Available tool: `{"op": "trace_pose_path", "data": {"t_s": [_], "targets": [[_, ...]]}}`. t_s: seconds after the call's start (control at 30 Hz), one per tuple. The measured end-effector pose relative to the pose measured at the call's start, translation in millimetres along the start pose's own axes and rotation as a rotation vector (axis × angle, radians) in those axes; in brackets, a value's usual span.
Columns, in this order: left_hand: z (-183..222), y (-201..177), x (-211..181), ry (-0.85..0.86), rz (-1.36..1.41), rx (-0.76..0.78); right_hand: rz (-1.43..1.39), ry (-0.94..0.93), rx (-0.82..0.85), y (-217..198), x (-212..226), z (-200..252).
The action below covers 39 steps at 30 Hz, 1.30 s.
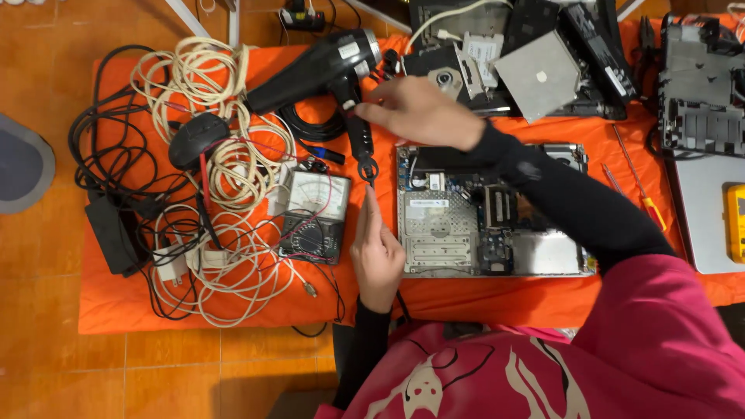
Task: Repair the internal components of a laptop using tools.
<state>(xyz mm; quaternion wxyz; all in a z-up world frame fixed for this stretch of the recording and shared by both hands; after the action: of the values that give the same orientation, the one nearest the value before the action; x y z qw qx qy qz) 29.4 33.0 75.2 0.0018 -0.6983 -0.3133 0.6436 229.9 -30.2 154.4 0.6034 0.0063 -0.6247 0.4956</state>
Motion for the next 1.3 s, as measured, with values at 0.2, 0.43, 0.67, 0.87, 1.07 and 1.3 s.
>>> {"op": "trace_pose_path", "data": {"t_s": [0.2, 0.43, 0.67, 0.87, 1.07, 1.3], "targets": [[4.8, 11.4, 9.2, 0.035, -0.169, -0.050, -0.143, -0.432, -0.157, -63.9, -39.2, 105.3], [4.2, 20.4, -4.7, 0.066, -0.305, -0.192, -0.244, -0.196, -0.358, -99.8, -163.0, 221.7], [17.2, 45.2, -49.7, 0.224, -0.361, 0.012, -0.253, -0.061, -0.580, -100.1, -224.4, 264.8], [23.5, 88.7, -75.4, 0.562, -0.386, 0.502, 0.064, -0.149, -0.660, -88.3, -220.8, 267.8], [31.6, 103.0, -55.6, 0.575, -0.552, 0.617, 0.033, -0.087, -0.666, -97.4, -208.6, 266.7], [35.2, 108.7, -54.1, 0.588, -0.564, 0.615, 0.092, -0.188, -0.625, -102.4, -202.2, 265.1]]}}
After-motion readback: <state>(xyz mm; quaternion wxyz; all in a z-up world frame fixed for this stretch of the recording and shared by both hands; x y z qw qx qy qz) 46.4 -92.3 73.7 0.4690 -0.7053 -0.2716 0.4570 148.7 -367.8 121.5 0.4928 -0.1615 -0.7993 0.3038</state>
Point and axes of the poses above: each hand's wrist, its own z-axis away from the middle knuckle, its own y-axis out of the palm, x = y × z, the point moved 5 cm from there along -z, towards the middle knuckle, and after that the axes turned 5 degrees about -y, right-handed, at the moved point
